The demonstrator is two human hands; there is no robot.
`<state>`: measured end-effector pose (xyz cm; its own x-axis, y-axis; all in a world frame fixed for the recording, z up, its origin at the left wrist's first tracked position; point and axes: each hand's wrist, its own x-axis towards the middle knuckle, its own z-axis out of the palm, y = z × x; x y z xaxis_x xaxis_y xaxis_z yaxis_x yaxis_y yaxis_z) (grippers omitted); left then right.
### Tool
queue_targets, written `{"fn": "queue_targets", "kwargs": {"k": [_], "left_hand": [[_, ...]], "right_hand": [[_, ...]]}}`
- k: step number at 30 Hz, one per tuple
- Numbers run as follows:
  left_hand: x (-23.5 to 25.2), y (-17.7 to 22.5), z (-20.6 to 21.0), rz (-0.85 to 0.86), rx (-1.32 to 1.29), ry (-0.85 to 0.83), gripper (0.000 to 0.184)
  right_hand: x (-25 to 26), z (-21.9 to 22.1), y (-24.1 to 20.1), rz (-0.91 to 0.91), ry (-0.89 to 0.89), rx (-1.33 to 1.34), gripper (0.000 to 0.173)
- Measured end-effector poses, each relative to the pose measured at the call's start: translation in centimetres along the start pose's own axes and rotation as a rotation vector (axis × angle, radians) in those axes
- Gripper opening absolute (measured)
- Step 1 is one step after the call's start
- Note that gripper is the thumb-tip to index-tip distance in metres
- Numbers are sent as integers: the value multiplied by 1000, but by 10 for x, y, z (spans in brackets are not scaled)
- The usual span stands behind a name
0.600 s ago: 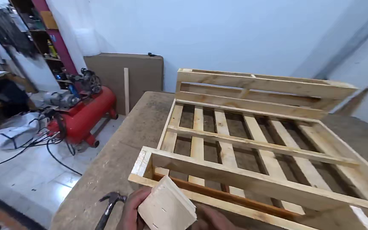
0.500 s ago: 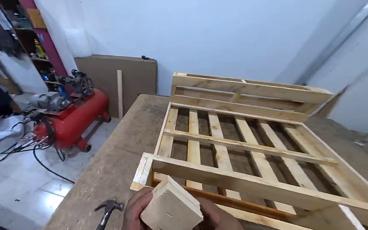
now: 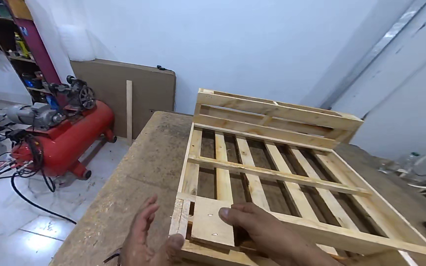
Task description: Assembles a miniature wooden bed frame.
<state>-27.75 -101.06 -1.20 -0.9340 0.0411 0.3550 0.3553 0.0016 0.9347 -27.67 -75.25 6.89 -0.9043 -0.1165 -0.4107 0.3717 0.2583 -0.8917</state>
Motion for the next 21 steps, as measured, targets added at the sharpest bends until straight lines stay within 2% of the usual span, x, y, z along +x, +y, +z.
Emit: {"fn": "queue_targets", "kwargs": {"k": [4,7,12,17,21], "left_hand": [[11,-10,17,-76,-93,-182,107],[15,-10,27,-111,-140,-197,115],[16,-3,31,-233,-202,-171,108],[30,13,20,-413,-202,-277,102],[66,21,20,-535,72,-434,118]], "right_hand": [[1,0,0,46,-32,56,35],[2,1,1,102,-17,53,38],[1,6,-1,194,42,-4,44],[0,6,-9,242,-52,-109,46],[7,2,-15,278,-194,-110,48]]}}
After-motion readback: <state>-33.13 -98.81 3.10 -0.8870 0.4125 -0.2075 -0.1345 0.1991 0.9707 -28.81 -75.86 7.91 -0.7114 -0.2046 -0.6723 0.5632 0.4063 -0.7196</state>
